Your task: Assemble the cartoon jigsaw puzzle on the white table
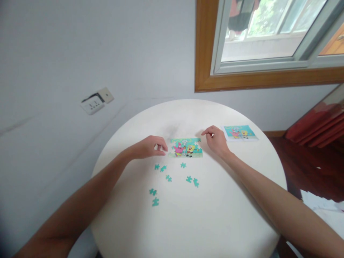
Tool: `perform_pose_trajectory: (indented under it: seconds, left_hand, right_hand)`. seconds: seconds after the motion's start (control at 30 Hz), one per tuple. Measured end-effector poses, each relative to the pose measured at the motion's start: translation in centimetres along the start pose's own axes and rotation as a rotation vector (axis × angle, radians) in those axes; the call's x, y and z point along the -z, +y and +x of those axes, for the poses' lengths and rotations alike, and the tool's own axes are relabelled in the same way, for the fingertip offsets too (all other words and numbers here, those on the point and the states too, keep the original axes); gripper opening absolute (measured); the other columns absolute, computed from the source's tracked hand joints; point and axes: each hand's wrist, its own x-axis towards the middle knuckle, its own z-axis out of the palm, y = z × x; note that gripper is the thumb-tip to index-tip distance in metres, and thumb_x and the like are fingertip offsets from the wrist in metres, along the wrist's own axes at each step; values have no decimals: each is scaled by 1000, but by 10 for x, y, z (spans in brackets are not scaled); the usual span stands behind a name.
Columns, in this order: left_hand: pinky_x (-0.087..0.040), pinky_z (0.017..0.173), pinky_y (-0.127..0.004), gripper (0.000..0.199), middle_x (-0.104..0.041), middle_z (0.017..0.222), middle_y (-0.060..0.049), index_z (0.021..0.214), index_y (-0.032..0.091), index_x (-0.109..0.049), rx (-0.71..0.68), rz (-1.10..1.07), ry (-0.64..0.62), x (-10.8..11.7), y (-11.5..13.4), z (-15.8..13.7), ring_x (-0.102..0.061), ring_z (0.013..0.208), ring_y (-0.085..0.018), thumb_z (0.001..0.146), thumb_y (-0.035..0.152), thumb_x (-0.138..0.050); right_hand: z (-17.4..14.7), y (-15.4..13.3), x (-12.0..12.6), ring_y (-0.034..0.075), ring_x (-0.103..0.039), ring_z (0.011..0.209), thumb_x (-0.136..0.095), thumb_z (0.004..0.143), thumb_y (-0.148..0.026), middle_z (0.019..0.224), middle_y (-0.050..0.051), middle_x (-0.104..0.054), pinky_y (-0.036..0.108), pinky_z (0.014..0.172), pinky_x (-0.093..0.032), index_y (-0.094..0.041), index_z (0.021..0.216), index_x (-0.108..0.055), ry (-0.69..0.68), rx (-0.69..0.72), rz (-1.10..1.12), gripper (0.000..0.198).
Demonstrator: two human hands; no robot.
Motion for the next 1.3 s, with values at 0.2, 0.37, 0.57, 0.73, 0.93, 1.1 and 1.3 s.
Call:
perform_pose_trajectory:
  seconds: [0.2, 0.37, 0.57, 0.73, 0.93, 1.1, 1.3]
  left_hand:
    - [-46, 66, -24, 12, -71, 81, -4, 88, 22, -78, -93, 2, -248, 3, 9, -4, -60, 66, -13, 78, 23, -72]
    - [-44, 68, -22, 17, -69, 79, -2, 89, 19, -77, -86, 55, -350, -2, 13, -6, -57, 67, -11, 72, 16, -78]
    - [-42, 70, -22, 18, -66, 81, -1, 90, 19, -73, -152, 67, -380, -6, 18, -6, -57, 72, -12, 74, 15, -78]
    - [-44, 75, -25, 16, -67, 88, -3, 94, 21, -72, -251, -15, -376, -13, 25, -6, -59, 78, -15, 79, 20, -75]
    - [-43, 79, -25, 11, -66, 90, -3, 89, 22, -70, -281, -28, -422, -27, 33, -5, -60, 88, -18, 79, 20, -76]
    - [-42, 82, -25, 13, -62, 90, -3, 84, 21, -66, -281, 49, -429, -29, 38, -7, -57, 93, -18, 80, 10, -71]
    - [-42, 81, -26, 12, -60, 89, -3, 83, 20, -59, -279, 76, -465, -32, 46, -13, -55, 90, -17, 85, 9, -64]
  right_hand:
    - [0, 1, -2, 18, -59, 76, -45, 73, -11, 85, 7, -68, 31, 66, -43, -18, 74, -72, -6, 11, 10, 28]
    - [0, 5, -3, 18, -59, 74, -45, 73, -10, 84, 6, -67, 31, 65, -43, -19, 74, -72, 1, 21, 25, 28]
    - [0, 2, -3, 18, -59, 76, -45, 74, -10, 84, 6, -67, 30, 64, -43, -19, 73, -71, 1, 20, 31, 28]
    - [-1, -2, -3, 17, -59, 75, -44, 75, -11, 84, 6, -67, 30, 63, -43, -19, 74, -71, -2, 11, 37, 28]
    - [-2, -1, -5, 18, -60, 76, -45, 74, -11, 85, 7, -67, 31, 64, -43, -18, 74, -71, -9, 3, 66, 27]
    - [-3, -1, -8, 18, -59, 76, -45, 74, -11, 86, 6, -67, 31, 66, -44, -18, 75, -71, -23, 1, 72, 27]
    - [-2, 0, -7, 18, -59, 78, -45, 74, -10, 86, 6, -66, 31, 67, -44, -19, 75, -71, -28, 17, 74, 27]
